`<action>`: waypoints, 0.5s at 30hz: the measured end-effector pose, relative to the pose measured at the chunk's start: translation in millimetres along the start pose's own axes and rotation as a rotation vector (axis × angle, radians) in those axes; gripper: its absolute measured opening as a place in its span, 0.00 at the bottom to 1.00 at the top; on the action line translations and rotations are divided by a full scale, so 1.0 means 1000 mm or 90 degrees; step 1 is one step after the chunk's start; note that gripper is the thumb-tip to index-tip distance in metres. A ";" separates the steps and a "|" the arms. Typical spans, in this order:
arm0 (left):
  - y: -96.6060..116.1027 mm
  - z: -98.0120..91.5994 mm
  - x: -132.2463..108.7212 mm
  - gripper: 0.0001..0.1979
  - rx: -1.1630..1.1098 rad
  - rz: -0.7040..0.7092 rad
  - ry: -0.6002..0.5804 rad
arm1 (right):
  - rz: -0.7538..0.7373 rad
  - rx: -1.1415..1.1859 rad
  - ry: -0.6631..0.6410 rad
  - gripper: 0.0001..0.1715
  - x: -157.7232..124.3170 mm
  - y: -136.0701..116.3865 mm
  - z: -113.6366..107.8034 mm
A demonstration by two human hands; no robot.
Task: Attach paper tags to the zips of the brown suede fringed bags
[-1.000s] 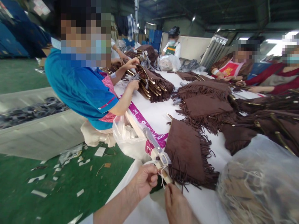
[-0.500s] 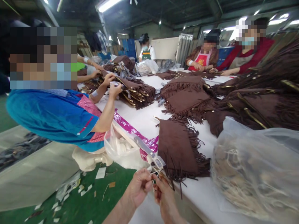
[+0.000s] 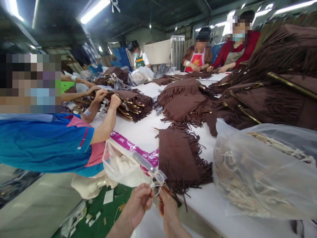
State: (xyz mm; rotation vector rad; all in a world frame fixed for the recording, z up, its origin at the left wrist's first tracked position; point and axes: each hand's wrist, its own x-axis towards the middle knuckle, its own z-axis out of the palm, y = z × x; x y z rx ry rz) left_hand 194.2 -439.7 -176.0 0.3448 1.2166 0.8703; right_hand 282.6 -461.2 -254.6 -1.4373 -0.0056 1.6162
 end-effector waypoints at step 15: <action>0.031 -0.011 0.032 0.06 0.235 0.054 -0.093 | -0.079 -0.052 -0.054 0.16 0.006 0.004 -0.009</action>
